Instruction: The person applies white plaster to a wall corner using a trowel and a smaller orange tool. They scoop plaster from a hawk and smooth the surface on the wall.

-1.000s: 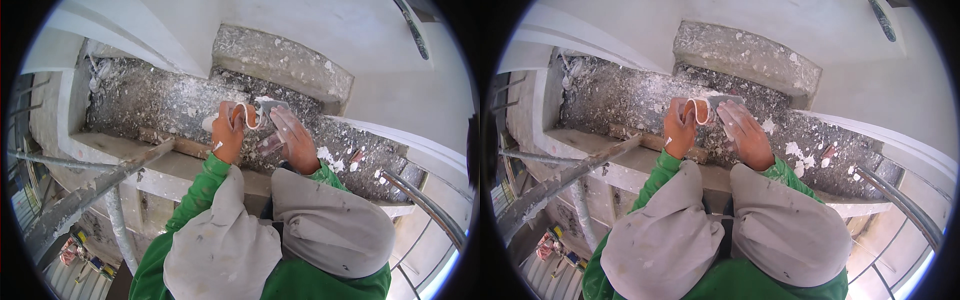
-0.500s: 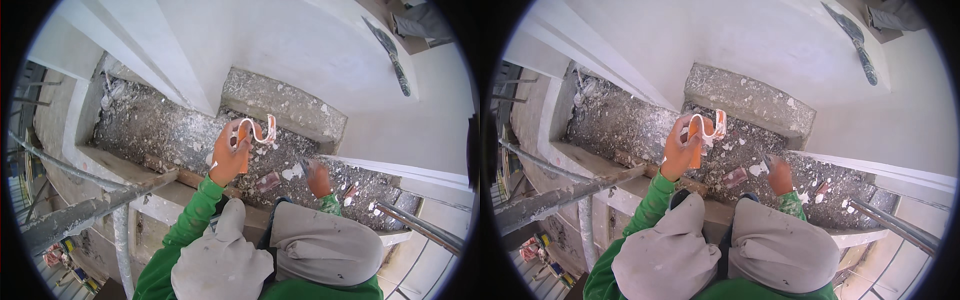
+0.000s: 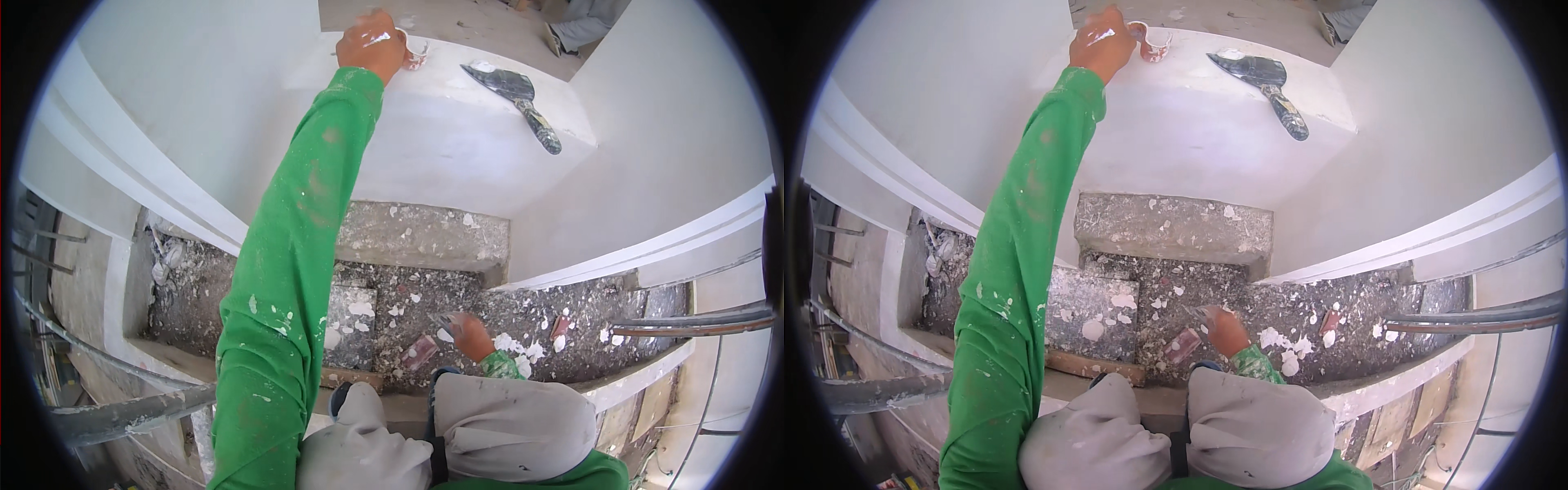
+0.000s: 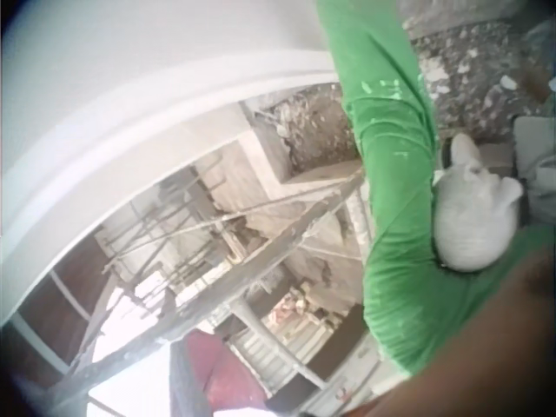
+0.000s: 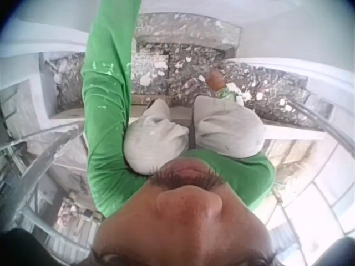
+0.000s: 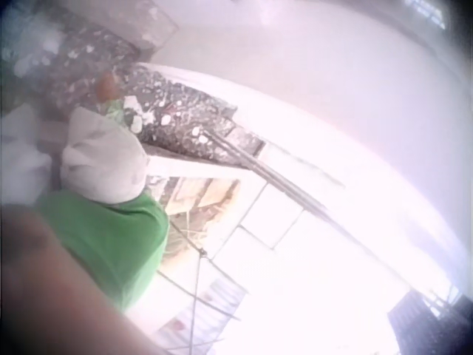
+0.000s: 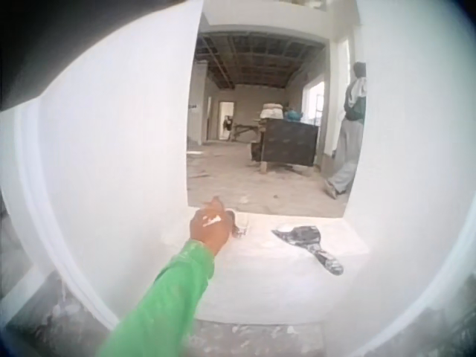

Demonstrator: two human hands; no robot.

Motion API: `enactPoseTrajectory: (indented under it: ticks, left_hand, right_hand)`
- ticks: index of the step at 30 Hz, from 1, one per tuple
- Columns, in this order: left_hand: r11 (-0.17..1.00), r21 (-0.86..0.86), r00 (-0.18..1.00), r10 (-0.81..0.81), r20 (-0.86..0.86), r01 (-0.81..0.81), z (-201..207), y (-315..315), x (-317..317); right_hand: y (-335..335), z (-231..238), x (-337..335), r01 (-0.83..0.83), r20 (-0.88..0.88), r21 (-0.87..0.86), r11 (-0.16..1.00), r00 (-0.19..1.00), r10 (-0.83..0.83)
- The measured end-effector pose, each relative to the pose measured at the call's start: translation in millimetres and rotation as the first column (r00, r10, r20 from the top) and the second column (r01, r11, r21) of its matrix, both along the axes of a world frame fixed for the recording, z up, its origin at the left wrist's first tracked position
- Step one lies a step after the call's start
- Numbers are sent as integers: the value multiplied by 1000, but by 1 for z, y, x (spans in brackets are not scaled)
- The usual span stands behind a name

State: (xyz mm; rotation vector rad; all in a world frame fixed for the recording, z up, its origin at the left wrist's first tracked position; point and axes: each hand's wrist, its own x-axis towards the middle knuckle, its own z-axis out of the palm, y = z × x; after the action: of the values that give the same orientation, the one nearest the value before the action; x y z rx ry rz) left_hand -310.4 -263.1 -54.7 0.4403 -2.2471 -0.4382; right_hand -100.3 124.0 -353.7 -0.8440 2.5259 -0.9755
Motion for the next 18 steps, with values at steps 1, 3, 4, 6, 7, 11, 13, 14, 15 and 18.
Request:
enactPoseTrajectory:
  ticks: [1, 3, 4, 6, 7, 11, 13, 14, 15, 18]
  left_hand:
    - [995, -100, 996, -21, -87, 12, 5, 19, 5]
    - [957, -291, 960, -88, -265, 7, 12, 69, 25]
    - [967, -207, 935, -207, -286, 151, 7, 102, 31]
    - [915, 122, 922, -374, -97, 384, 1, 166, 40]
    - [862, 356, 867, -450, 213, 360, 2, 188, 34]
    - [527, 803, 775, -617, 137, 278, -14, 222, 8]
    - [159, 957, 765, -637, -88, 242, -8, 223, 11]
    - [-28, 961, 786, -569, -242, 276, -12, 222, 8]
    - [-227, 922, 787, -481, -385, 313, -12, 222, 11]
    - [-196, 907, 695, -588, -414, 374, -22, 204, 47]
  right_hand:
    - [6, 1, 0, 2, 27, -2, 1000, 1000, -2]
    - [18, 4, -2, 8, 71, -5, 1000, 997, -7]
    - [25, 3, -2, 28, 65, 7, 1000, 998, -28]
    - [27, -2, 2, 17, 72, 10, 1000, 997, -18]
    - [28, -7, 4, 33, 102, 22, 999, 994, -35]
    - [18, 4, -2, 56, 111, -2, 998, 992, -55]
    - [16, 8, -3, 47, 86, -43, 998, 995, -43]
    - [15, 3, -6, 20, 73, -66, 998, 997, -15]
    - [18, 4, -6, 12, 65, -77, 997, 998, -7]
    - [24, 16, -9, 67, 120, -83, 994, 991, -57]
